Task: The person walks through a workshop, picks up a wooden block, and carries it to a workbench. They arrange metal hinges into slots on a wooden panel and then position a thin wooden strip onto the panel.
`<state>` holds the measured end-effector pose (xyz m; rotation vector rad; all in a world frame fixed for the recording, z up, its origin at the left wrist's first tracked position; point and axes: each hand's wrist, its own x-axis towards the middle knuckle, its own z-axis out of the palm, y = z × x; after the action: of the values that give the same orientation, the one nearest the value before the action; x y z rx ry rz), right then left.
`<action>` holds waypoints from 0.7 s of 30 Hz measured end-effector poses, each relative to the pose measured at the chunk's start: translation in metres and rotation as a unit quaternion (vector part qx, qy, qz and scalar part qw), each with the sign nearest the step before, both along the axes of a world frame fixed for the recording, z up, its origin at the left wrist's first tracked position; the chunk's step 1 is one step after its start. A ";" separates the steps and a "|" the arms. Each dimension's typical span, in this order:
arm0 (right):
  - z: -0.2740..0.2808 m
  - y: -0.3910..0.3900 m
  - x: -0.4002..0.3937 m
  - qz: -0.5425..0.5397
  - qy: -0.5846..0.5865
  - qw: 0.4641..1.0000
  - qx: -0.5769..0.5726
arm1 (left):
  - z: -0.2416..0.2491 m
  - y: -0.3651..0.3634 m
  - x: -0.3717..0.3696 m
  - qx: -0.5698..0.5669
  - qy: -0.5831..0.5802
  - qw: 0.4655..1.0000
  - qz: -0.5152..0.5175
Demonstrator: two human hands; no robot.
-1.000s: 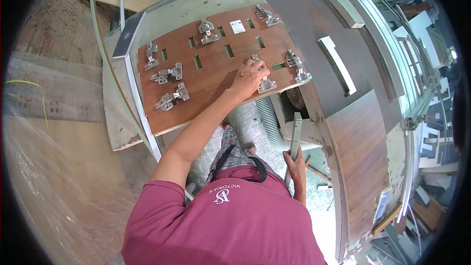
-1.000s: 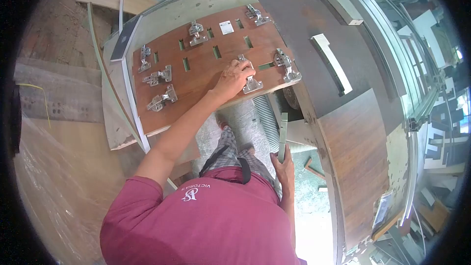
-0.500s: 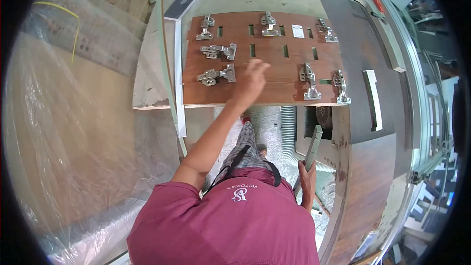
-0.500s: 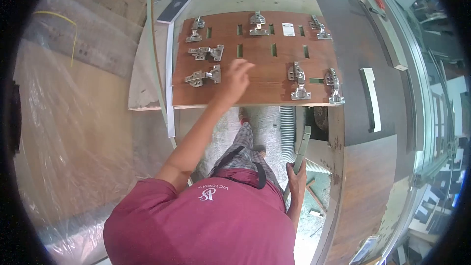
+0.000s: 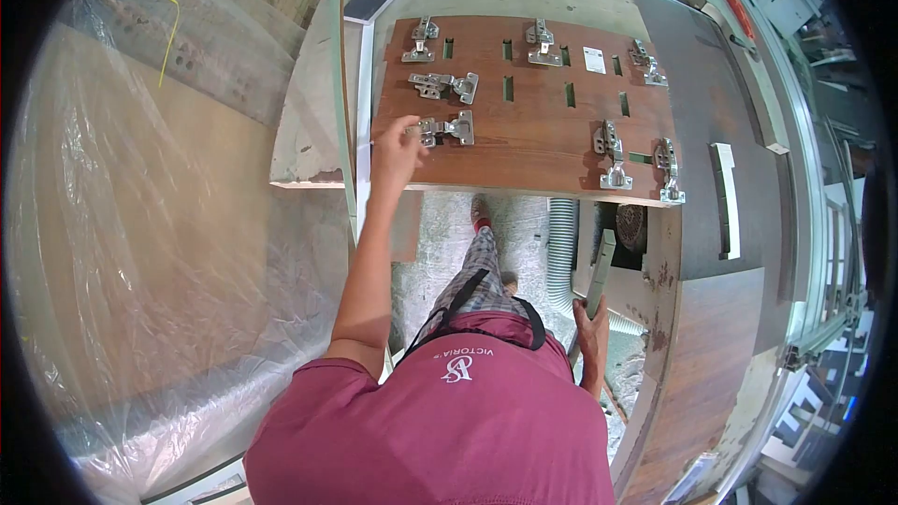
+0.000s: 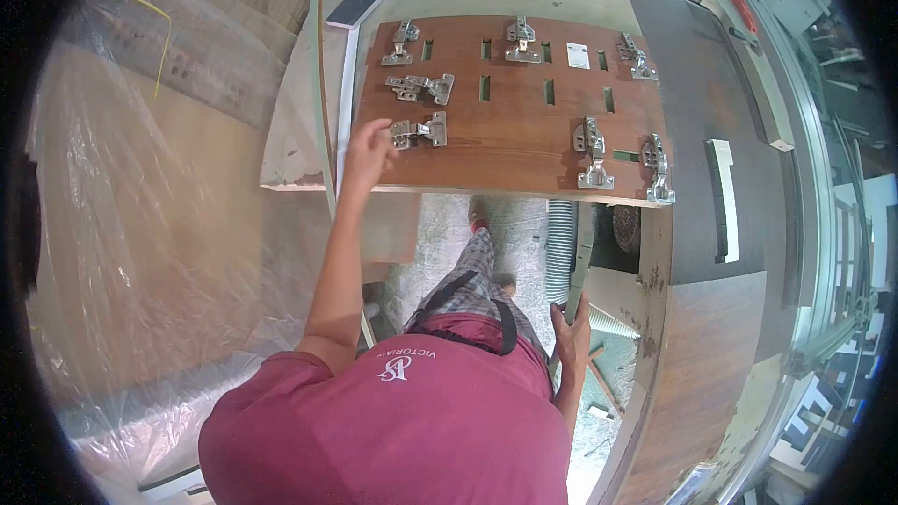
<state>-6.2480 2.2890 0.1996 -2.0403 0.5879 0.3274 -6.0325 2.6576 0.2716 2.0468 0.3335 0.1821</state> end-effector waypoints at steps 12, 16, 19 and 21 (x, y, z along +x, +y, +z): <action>0.007 0.008 -0.001 0.018 -0.005 1.000 0.005 | -0.019 -0.019 0.011 0.077 0.050 0.995 -0.034; 0.002 0.009 -0.001 0.015 0.001 1.000 0.003 | -0.026 0.009 0.000 0.161 -0.004 0.986 -0.040; 0.007 0.011 0.001 0.026 0.009 1.000 -0.002 | -0.008 0.025 -0.006 0.176 0.044 0.982 -0.050; 0.008 0.013 0.003 0.034 0.012 0.999 -0.003 | 0.000 0.042 -0.004 0.227 0.069 0.962 -0.135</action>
<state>-6.2452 2.3016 0.2078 -2.0671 0.5353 0.3912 -6.0368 2.6998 0.2713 2.5416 0.0969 -0.0618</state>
